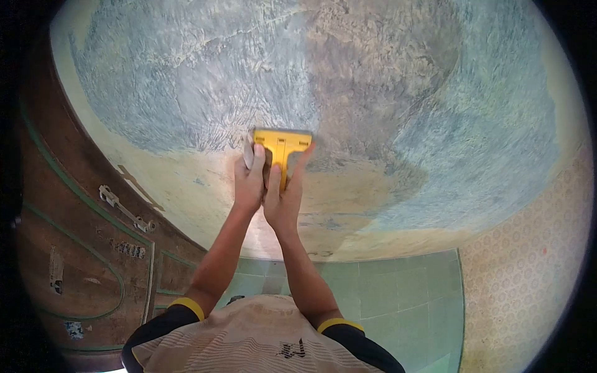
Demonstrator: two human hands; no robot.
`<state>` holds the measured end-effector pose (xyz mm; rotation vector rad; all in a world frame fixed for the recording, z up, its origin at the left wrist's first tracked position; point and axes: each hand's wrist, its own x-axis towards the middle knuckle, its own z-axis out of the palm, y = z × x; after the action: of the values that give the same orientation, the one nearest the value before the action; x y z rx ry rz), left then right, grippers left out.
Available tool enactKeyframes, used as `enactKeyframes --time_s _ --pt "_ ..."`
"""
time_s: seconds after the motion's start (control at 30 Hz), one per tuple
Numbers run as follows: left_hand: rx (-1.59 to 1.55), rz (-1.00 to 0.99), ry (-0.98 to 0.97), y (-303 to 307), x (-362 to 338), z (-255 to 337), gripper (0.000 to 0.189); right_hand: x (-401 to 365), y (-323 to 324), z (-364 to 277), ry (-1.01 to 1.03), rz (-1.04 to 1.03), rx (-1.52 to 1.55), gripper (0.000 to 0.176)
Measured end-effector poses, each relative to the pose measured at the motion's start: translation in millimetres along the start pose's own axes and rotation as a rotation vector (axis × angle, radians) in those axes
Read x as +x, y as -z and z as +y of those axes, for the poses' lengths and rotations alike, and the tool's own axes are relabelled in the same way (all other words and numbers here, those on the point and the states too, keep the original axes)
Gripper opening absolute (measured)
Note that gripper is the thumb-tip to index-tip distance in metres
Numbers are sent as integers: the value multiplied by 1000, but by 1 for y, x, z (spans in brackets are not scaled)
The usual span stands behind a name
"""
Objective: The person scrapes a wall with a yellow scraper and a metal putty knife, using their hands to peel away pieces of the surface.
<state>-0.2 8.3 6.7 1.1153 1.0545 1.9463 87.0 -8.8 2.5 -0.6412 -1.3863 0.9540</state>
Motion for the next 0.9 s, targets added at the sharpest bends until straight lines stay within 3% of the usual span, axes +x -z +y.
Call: enactKeyframes --time_s 0.1,0.17,0.27,0.4,0.57,0.8,0.87,0.9 --pt "-30 -77 100 4 0 19 40 8 -4 -10 26 23 2 77" --pt "47 -42 100 5 -10 5 41 -5 3 -7 -133 -22 24 76" --pt "89 -4 94 2 -14 -5 42 -14 3 -2 -175 20 -20 76" --pt "25 1 93 -4 -12 2 40 -3 6 2 -66 29 -19 77" --pt "19 8 131 -1 -16 -3 43 -12 9 -4 -199 -2 -65 77" --pt "33 -25 109 4 -15 -2 41 -11 4 8 -25 56 -200 76" --pt "64 -19 115 3 -14 0 41 -10 5 -1 -245 2 -48 76" --pt "45 -18 90 2 -10 1 41 -8 3 -2 -248 4 -49 76"
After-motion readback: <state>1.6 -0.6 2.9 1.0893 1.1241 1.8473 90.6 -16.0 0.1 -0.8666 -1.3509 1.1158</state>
